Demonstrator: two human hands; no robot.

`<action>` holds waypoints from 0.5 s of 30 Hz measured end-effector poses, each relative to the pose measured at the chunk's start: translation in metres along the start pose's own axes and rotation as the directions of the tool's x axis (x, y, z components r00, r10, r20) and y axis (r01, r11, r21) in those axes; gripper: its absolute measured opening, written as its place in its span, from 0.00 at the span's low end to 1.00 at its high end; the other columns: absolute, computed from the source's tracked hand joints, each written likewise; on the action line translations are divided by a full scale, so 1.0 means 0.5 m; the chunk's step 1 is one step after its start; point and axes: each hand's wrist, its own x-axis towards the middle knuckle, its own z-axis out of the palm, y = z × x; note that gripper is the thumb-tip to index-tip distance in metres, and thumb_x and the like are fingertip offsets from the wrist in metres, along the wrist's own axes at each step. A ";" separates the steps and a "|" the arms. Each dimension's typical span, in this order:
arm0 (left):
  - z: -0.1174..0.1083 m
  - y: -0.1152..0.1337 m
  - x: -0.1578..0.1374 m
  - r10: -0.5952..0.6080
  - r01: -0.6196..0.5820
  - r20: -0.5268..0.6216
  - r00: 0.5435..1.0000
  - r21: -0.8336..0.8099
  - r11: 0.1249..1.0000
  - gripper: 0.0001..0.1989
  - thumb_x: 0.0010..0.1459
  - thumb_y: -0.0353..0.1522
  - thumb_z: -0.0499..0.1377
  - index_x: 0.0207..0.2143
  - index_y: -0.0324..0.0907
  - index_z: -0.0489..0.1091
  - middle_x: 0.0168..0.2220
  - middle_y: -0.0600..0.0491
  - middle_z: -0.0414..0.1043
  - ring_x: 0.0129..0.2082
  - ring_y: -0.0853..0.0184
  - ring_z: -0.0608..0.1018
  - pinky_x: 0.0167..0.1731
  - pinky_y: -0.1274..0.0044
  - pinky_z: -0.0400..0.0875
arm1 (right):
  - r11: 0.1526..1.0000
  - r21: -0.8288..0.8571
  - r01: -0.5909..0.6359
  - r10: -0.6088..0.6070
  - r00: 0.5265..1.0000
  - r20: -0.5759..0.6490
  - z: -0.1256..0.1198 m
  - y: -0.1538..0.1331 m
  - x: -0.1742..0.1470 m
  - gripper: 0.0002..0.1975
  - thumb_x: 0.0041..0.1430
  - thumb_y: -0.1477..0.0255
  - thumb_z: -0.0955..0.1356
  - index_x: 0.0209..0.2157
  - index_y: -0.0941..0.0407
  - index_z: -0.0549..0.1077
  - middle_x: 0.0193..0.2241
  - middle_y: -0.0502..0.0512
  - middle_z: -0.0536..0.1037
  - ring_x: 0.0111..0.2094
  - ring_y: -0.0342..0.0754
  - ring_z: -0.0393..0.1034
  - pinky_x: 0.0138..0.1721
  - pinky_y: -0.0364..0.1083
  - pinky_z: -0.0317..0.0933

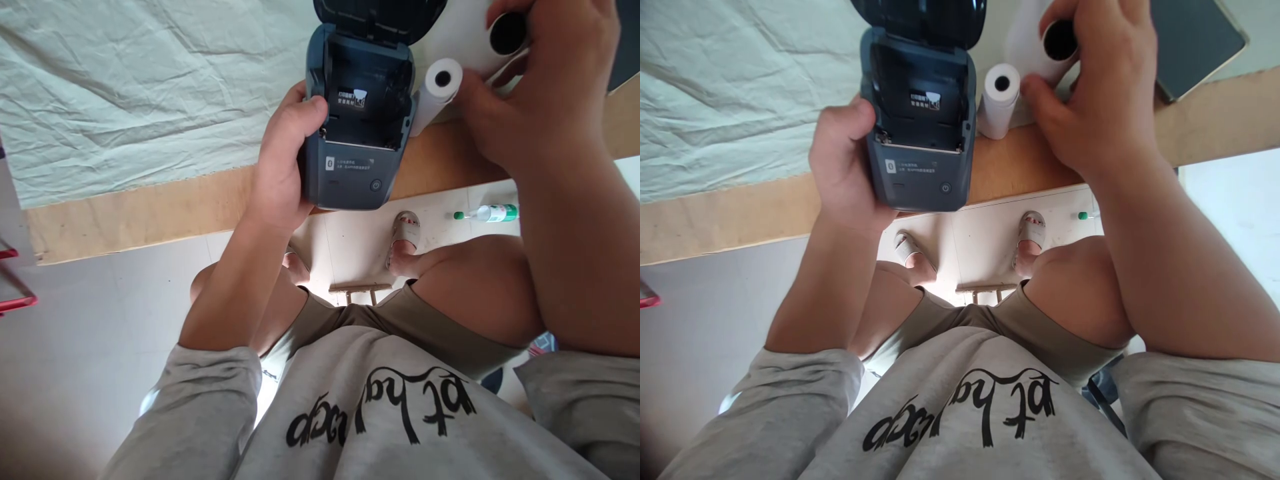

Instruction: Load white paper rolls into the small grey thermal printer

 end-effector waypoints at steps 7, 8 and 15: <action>0.000 -0.001 0.003 -0.017 0.017 -0.012 1.000 -0.006 1.000 0.09 0.46 0.38 0.48 0.29 0.45 0.61 0.34 0.52 0.67 0.27 0.65 0.71 0.16 0.78 0.59 | 0.995 0.097 -0.038 0.039 0.999 -0.009 0.001 0.005 0.002 0.21 0.44 0.73 0.59 0.44 0.49 0.56 0.40 0.47 0.60 0.35 0.26 0.53 0.33 0.34 0.48; 0.000 -0.001 0.003 -0.020 0.020 -0.013 1.000 -0.005 1.000 0.09 0.46 0.38 0.48 0.28 0.45 0.61 0.34 0.52 0.67 0.27 0.65 0.71 0.16 0.78 0.60 | 0.996 0.075 -0.045 0.046 0.999 -0.001 0.002 0.006 0.004 0.20 0.44 0.70 0.60 0.43 0.48 0.57 0.41 0.46 0.60 0.37 0.27 0.53 0.34 0.34 0.48; -0.001 0.000 0.002 -0.028 0.028 -0.016 0.999 -0.034 0.999 0.09 0.46 0.38 0.49 0.29 0.45 0.62 0.34 0.52 0.67 0.28 0.64 0.71 0.15 0.78 0.61 | 0.984 0.174 -0.035 0.045 0.998 -0.051 0.006 0.014 0.004 0.23 0.45 0.74 0.58 0.46 0.49 0.52 0.39 0.46 0.62 0.30 0.24 0.52 0.30 0.34 0.45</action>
